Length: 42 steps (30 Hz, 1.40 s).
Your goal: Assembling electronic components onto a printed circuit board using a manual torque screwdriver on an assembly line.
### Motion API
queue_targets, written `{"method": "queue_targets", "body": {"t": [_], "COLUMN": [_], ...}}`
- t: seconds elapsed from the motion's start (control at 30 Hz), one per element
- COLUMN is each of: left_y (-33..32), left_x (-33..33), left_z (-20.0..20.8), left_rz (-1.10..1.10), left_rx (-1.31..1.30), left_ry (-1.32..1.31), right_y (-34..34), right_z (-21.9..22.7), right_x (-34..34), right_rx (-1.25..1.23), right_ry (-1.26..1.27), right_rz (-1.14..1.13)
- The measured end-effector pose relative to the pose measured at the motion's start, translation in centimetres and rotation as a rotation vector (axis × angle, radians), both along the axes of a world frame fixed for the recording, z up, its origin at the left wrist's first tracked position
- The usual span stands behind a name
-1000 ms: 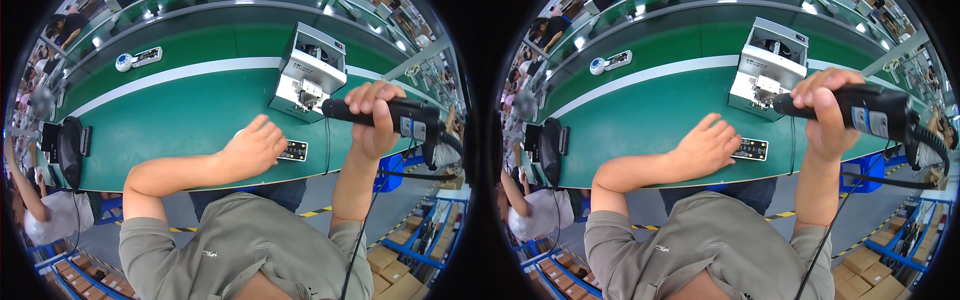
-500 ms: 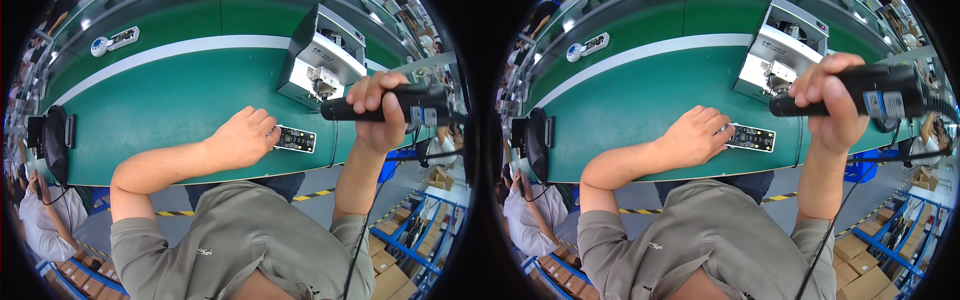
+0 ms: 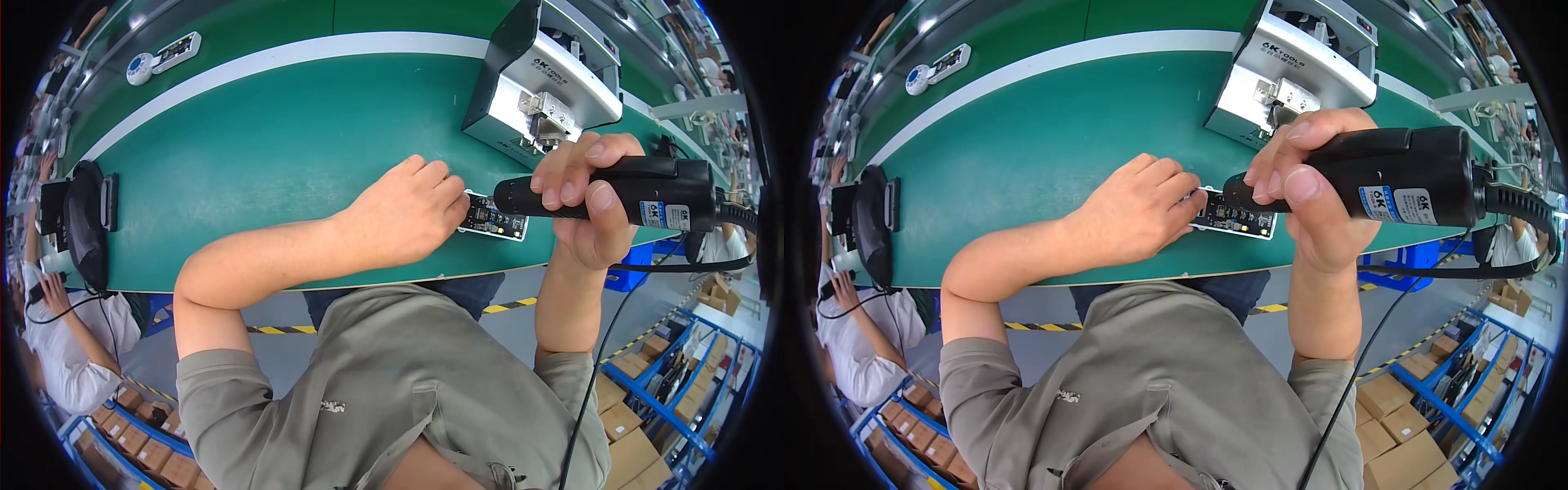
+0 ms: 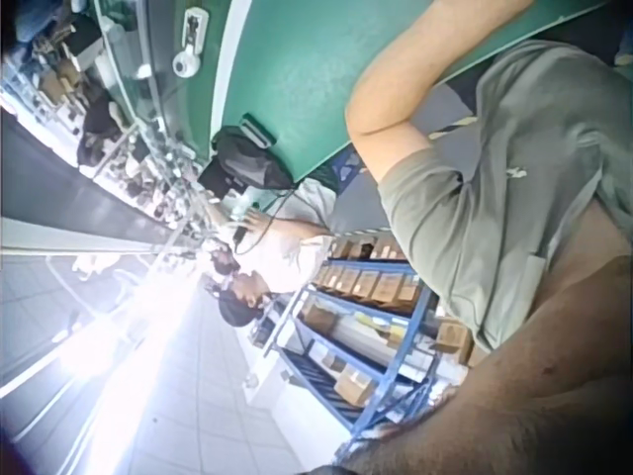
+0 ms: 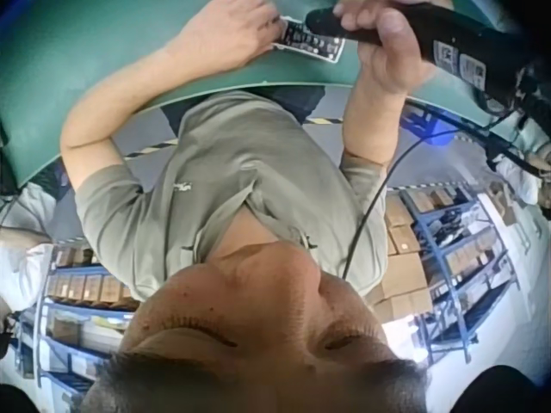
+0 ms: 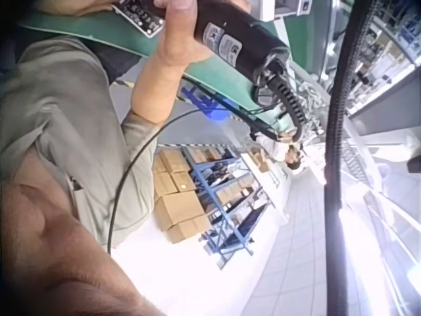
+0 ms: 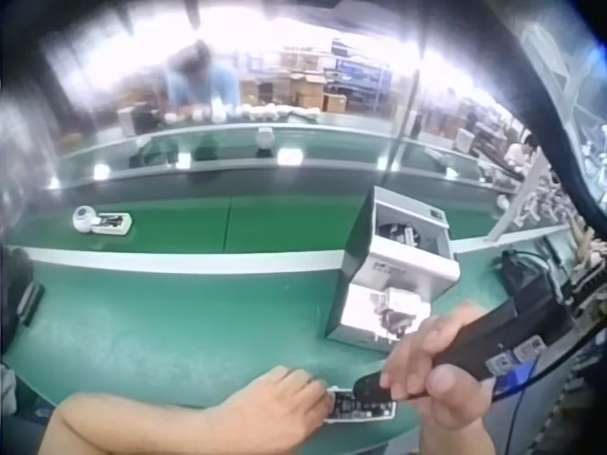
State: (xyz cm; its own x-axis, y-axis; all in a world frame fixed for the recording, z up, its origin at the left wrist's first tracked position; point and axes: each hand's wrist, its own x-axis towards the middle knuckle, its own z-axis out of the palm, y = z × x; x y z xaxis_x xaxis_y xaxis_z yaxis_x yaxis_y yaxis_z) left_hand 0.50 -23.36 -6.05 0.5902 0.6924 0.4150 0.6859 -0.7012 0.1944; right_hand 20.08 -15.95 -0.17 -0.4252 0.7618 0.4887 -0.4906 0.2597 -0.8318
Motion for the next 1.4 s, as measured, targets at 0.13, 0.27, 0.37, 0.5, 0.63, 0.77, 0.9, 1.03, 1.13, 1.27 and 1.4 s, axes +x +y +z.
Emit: {"method": "queue_targets", "body": {"t": [0.13,0.27,0.37,0.5,0.63,0.77,0.9,1.03,1.13,1.27,1.4], "left_y": [0.1,0.2,0.2,0.4,0.6,1.0,1.3,1.3,1.3,1.4,1.3], "left_x": [0.1,-0.3,-0.3,-0.2,-0.5,-0.6,-0.4,-0.5,-0.6,-0.6,-0.9], "left_z": [0.2,0.6,0.5,0.5,1.5,0.6,0.0,0.0,0.1,0.2,0.4], "left_rz": [-0.001,-0.003,-0.004,-0.011,-0.001,0.005,0.004,0.005,0.005,-0.007,-0.004], "left_rx": [-0.006,-0.086,-0.117,-0.135,-0.139,-0.033,-0.005,-0.03,-0.071,-0.067,-0.135], "left_ry": [0.024,0.073,0.087,0.074,0.136,0.1,0.082,0.07,0.046,0.034,0.045], "right_y": [0.1,0.4,0.4,0.4,1.3,3.4,4.6,5.1,5.3,4.2,3.0], "right_z": [0.1,0.0,-0.3,-0.1,3.0,4.2,3.9,3.2,2.7,3.2,2.5], "right_x": [-0.3,-0.7,-0.7,-0.4,1.6,3.7,3.3,3.0,3.0,1.8,2.6], "right_rx": [0.034,0.071,0.077,0.007,0.006,0.193,0.271,0.297,0.339,0.244,0.155], "right_ry": [-0.018,-0.046,-0.045,0.029,0.196,0.105,0.05,0.004,-0.07,-0.018,0.005], "right_rz": [0.058,0.106,0.116,0.06,-0.082,-0.149,-0.153,-0.11,-0.049,-0.126,-0.119]}}
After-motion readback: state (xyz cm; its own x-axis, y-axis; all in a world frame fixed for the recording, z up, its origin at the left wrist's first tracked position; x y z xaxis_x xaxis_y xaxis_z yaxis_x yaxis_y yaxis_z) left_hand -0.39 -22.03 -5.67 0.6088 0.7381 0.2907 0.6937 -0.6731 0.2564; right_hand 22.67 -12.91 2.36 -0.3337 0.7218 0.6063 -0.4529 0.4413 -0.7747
